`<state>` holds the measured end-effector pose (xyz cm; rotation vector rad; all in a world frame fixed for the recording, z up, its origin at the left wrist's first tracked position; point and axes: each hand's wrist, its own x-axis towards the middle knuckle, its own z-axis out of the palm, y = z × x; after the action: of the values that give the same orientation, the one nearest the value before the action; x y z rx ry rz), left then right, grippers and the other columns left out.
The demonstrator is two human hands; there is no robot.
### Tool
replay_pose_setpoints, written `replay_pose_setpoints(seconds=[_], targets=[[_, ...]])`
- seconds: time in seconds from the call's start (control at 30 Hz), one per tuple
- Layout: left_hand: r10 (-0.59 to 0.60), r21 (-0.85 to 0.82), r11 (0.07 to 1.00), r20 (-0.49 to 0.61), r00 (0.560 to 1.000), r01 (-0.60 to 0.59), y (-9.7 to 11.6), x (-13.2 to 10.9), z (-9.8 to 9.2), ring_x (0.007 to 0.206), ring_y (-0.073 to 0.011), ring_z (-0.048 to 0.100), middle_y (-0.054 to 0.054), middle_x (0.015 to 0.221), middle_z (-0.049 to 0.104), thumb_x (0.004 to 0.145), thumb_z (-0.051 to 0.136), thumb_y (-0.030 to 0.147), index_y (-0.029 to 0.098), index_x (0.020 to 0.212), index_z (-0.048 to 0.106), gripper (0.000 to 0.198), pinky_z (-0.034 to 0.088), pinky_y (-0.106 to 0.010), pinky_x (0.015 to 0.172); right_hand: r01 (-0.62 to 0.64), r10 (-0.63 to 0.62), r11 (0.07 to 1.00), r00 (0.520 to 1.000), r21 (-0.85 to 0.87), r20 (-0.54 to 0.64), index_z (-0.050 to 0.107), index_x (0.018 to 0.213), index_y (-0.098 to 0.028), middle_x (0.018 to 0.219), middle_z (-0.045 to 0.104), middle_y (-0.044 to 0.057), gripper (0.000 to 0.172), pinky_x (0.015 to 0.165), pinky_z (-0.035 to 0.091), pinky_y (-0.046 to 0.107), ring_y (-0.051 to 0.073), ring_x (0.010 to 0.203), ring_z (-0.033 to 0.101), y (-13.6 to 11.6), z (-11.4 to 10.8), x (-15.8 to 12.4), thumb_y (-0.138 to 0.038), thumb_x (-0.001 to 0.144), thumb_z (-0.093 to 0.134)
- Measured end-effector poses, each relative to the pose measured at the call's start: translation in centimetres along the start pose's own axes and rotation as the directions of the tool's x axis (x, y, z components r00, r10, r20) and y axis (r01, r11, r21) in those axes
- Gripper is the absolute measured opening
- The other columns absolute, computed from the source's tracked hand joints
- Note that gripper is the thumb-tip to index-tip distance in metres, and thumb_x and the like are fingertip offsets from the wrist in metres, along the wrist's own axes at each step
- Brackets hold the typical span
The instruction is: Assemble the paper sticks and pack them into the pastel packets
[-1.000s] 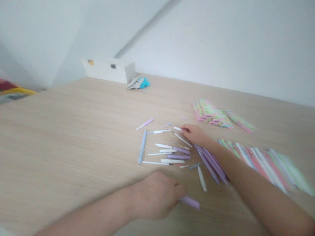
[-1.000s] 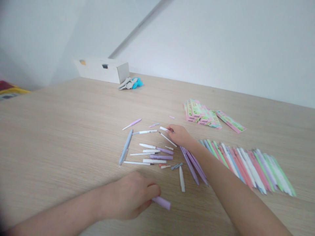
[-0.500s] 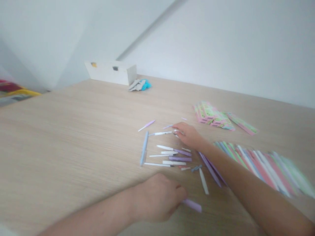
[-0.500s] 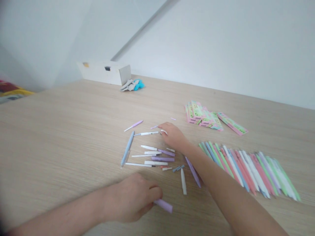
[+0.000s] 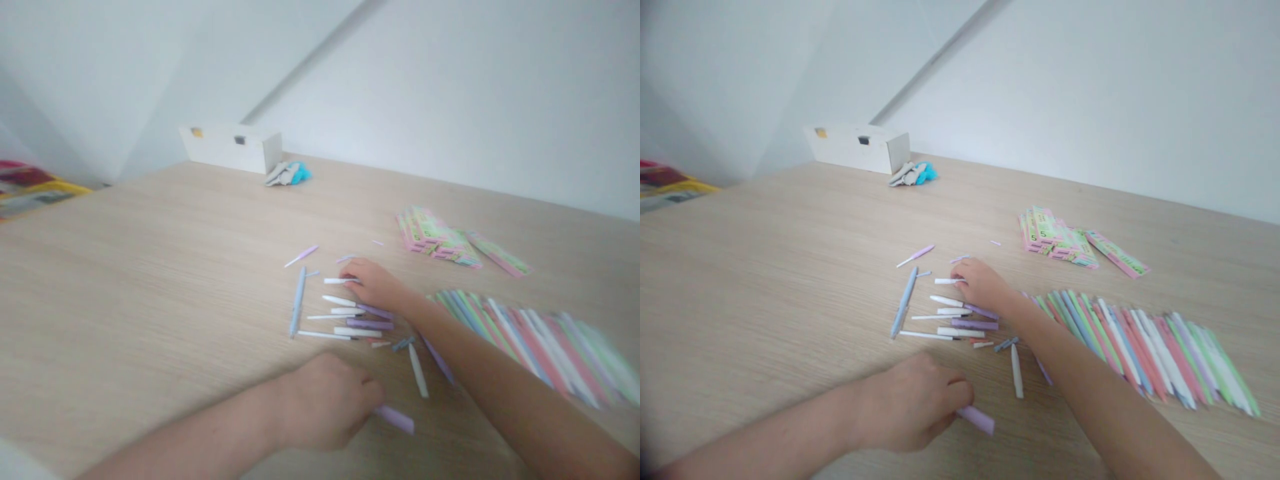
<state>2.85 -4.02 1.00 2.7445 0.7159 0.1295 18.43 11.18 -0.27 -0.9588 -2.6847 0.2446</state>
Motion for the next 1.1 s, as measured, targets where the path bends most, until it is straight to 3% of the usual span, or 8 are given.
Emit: replay_pose_setpoints(seconds=[0.27, 0.5, 0.63, 0.77, 0.9, 1.1], targets=[[-0.005, -0.009, 1.000, -0.002, 1.000, 0.005, 0.0, 0.0, 0.0, 0.063, -0.0173, 0.064, -0.002, 0.076, 0.065, 0.081, 0.053, 0.020, 0.019, 0.083, 0.054, 0.002, 0.042, -0.026, 0.051, -0.006, 0.005, 1.000, 0.998, 0.016, 0.067, 0.069, 0.091, -0.016, 0.090, 0.068, 0.008, 0.018, 0.083, 0.044, 0.031, 0.019, 0.089, 0.059, 0.0, -1.2, -1.7, -0.015, 0.082, 0.053], [0.004, 0.019, 1.000, -0.006, 1.000, -0.003, -0.1, 0.0, 0.1, 0.063, -0.0177, 0.064, -0.001, 0.076, 0.065, 0.080, 0.054, 0.021, 0.019, 0.083, 0.054, 0.003, 0.039, -0.028, 0.047, -0.098, 0.090, 0.994, 0.981, -0.039, -0.171, 0.066, 0.104, -0.011, 0.102, 0.066, 0.012, 0.029, 0.092, 0.042, 0.034, 0.020, 0.100, 0.057, 2.3, -0.7, 0.6, -0.008, 0.082, 0.047], [0.001, 0.021, 1.000, 0.007, 1.000, -0.002, 0.0, 0.0, 0.1, 0.062, -0.0173, 0.064, -0.001, 0.077, 0.065, 0.081, 0.054, 0.023, 0.020, 0.086, 0.054, 0.006, 0.038, -0.029, 0.045, -0.173, 0.168, 0.985, 0.977, -0.028, -0.134, 0.064, 0.107, -0.013, 0.111, 0.064, 0.013, 0.028, 0.097, 0.038, 0.035, 0.021, 0.106, 0.055, 3.5, 0.6, 2.7, -0.011, 0.081, 0.054], [-0.002, 0.001, 1.000, 0.010, 1.000, 0.002, 0.0, 0.0, 0.1, 0.062, -0.0177, 0.063, -0.001, 0.077, 0.065, 0.081, 0.053, 0.024, 0.019, 0.086, 0.054, 0.006, 0.039, -0.028, 0.047, -0.188, 0.186, 0.982, 0.978, -0.003, -0.094, 0.068, 0.093, -0.013, 0.095, 0.068, 0.010, 0.017, 0.086, 0.042, 0.031, 0.019, 0.091, 0.059, 3.3, 1.3, 3.4, -0.015, 0.081, 0.057], [-0.014, -0.028, 1.000, 0.035, 0.999, 0.015, 0.0, 0.0, -0.2, 0.066, -0.0176, 0.063, -0.002, 0.080, 0.066, 0.081, 0.052, 0.021, 0.019, 0.085, 0.054, 0.005, 0.041, -0.027, 0.052, -0.194, 0.194, 0.981, 0.978, 0.009, -0.079, 0.067, 0.084, -0.013, 0.084, 0.066, 0.007, 0.012, 0.074, 0.042, 0.026, 0.015, 0.078, 0.058, 2.6, 1.2, 2.9, -0.013, 0.080, 0.055], [-0.028, -0.020, 0.999, 0.034, 0.999, 0.028, 0.1, 0.0, -0.3, 0.068, -0.0176, 0.064, -0.001, 0.081, 0.067, 0.080, 0.053, 0.020, 0.019, 0.085, 0.055, 0.006, 0.043, -0.026, 0.055, -0.178, 0.179, 0.984, 0.982, 0.020, -0.055, 0.067, 0.083, -0.013, 0.083, 0.066, 0.006, 0.012, 0.072, 0.042, 0.024, 0.014, 0.077, 0.058, 1.3, 0.8, 1.3, -0.012, 0.080, 0.056]])
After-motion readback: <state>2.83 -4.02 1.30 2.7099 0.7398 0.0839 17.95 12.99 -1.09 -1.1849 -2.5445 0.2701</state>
